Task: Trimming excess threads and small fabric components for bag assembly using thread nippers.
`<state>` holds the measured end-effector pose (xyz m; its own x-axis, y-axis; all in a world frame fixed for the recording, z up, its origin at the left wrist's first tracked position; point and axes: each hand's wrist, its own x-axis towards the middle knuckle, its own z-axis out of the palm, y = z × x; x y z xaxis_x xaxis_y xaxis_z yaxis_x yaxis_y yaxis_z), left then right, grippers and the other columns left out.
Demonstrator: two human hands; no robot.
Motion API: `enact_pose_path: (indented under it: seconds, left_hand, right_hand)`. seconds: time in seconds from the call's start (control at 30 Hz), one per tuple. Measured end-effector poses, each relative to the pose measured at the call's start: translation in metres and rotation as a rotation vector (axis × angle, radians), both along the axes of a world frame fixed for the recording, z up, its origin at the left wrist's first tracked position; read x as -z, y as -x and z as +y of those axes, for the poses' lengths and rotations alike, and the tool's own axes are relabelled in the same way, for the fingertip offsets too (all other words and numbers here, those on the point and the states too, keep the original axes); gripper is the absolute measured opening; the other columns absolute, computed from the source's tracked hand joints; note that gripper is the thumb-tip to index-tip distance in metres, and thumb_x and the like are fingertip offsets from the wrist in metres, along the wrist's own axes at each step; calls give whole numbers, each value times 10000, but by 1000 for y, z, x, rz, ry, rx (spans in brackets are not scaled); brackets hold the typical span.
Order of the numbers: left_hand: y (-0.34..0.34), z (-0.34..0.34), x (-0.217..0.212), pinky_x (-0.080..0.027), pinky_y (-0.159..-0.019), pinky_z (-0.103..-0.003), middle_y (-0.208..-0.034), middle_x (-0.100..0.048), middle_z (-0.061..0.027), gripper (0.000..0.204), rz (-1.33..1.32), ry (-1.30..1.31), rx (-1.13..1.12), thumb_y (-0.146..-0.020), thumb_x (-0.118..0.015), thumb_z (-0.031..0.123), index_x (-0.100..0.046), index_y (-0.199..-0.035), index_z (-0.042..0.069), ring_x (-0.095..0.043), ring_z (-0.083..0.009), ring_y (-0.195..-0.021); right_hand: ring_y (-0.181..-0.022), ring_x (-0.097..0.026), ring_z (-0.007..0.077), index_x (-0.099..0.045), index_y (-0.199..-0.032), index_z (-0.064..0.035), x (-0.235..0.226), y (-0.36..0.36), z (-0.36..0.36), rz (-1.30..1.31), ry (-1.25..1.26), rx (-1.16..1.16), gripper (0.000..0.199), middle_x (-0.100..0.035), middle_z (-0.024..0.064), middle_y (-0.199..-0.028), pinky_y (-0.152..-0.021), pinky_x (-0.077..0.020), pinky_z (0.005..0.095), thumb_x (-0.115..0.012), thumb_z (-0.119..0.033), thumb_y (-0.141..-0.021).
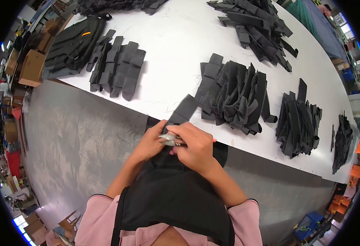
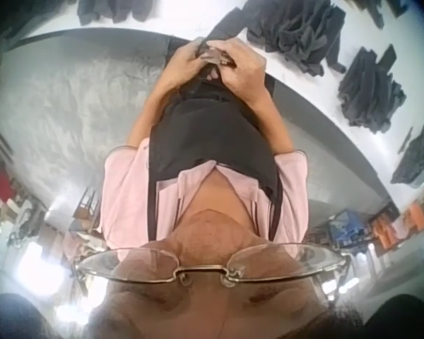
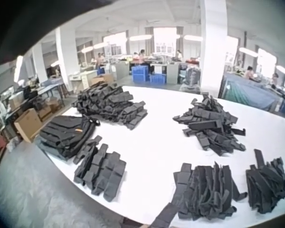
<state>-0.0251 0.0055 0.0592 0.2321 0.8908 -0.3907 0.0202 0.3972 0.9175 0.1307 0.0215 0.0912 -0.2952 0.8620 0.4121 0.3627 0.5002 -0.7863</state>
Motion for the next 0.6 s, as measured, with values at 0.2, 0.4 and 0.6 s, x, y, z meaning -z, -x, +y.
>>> enact_pose_path:
  seconds: [0.2, 0.4, 0.6]
  left_hand:
    - [15, 4, -12, -510, -535, -260, -811, -675, -99, 248, -53, 141, 198, -920, -553, 161, -523, -1053, -46, -639, -130, -591]
    - [26, 9, -15, -517, -563, -234, -850, -685, -91, 241, -116, 156, 243, -922, -557, 161, -521, -1063, -31, -642, -113, -606]
    - [23, 10, -19, -501, -522, -248, -793, -674, -78, 233, -21, 112, 329, -912, -578, 182, -546, -980, -39, -629, -117, -568]
  right_hand:
    - [-627, -616, 210, -629, -930, -55, 30, -7, 20, -51, 193, 21, 203, -602, 76, -750, -539, -471, 296, -646, -37, -729]
    - [-630, -583, 206, -612, -934, -76, -4, -20, 19, -189, 211, -168, 244, -540, 52, -860, -528, -458, 299, -716, -99, -715]
    - [-701, -574, 235, -624, -917, -79, -13, -31, 32, -329, 189, -318, 249, -515, 48, -840, -603, -449, 338, -728, -113, -693]
